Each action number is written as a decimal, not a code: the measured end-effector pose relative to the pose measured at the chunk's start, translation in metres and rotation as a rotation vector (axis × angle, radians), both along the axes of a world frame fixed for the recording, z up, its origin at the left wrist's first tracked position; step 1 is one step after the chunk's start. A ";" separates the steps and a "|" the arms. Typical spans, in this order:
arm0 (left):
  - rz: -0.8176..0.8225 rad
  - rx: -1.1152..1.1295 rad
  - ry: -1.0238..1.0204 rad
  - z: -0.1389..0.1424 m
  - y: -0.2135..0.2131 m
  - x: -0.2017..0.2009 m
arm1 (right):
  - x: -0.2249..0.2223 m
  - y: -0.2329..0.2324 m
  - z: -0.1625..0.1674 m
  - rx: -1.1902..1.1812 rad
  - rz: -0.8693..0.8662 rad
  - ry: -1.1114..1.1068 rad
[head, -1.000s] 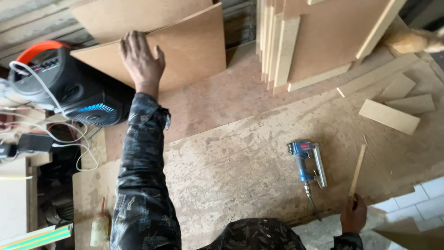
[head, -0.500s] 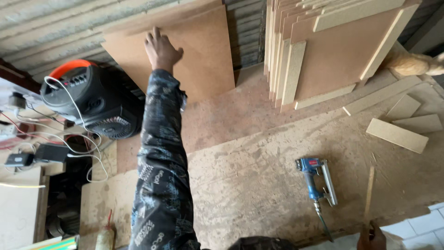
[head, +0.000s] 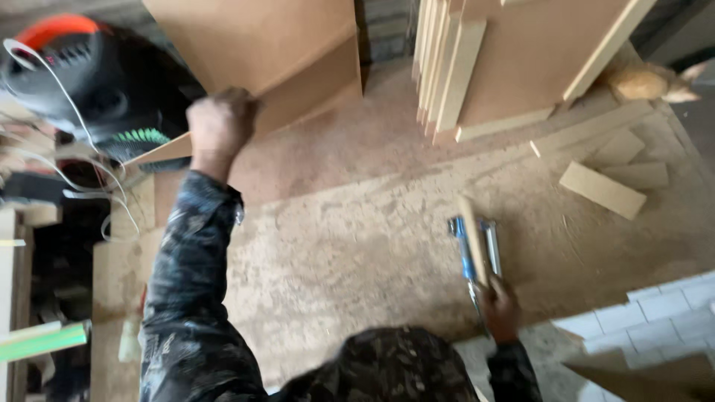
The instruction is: The person positions a square wood panel on a workbench and uses a pneumatic nail gun to fasten thin wood strips along its edge. They pick up and align strips one at a time, reposition the panel, and run a handheld rotary tool along the panel edge between nailing passes.
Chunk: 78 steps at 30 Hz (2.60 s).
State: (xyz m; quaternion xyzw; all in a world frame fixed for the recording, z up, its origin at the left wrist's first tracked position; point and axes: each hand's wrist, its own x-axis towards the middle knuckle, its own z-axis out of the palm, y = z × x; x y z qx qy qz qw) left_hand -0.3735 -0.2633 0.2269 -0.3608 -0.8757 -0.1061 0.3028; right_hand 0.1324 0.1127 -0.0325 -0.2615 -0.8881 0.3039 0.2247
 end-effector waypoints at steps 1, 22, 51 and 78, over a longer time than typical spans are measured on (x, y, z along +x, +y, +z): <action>0.048 0.037 0.028 0.001 -0.019 0.022 | -0.009 -0.007 -0.002 -0.059 0.087 0.057; 0.240 1.574 -0.076 -0.096 -0.252 0.407 | -0.064 -0.084 0.032 0.250 1.061 -0.004; 0.506 0.401 -0.746 -0.302 -0.164 0.333 | 0.021 -0.147 -0.050 0.222 0.280 -0.148; 0.527 0.318 -0.576 -0.356 -0.200 0.429 | -0.010 -0.156 -0.096 0.393 0.346 -0.097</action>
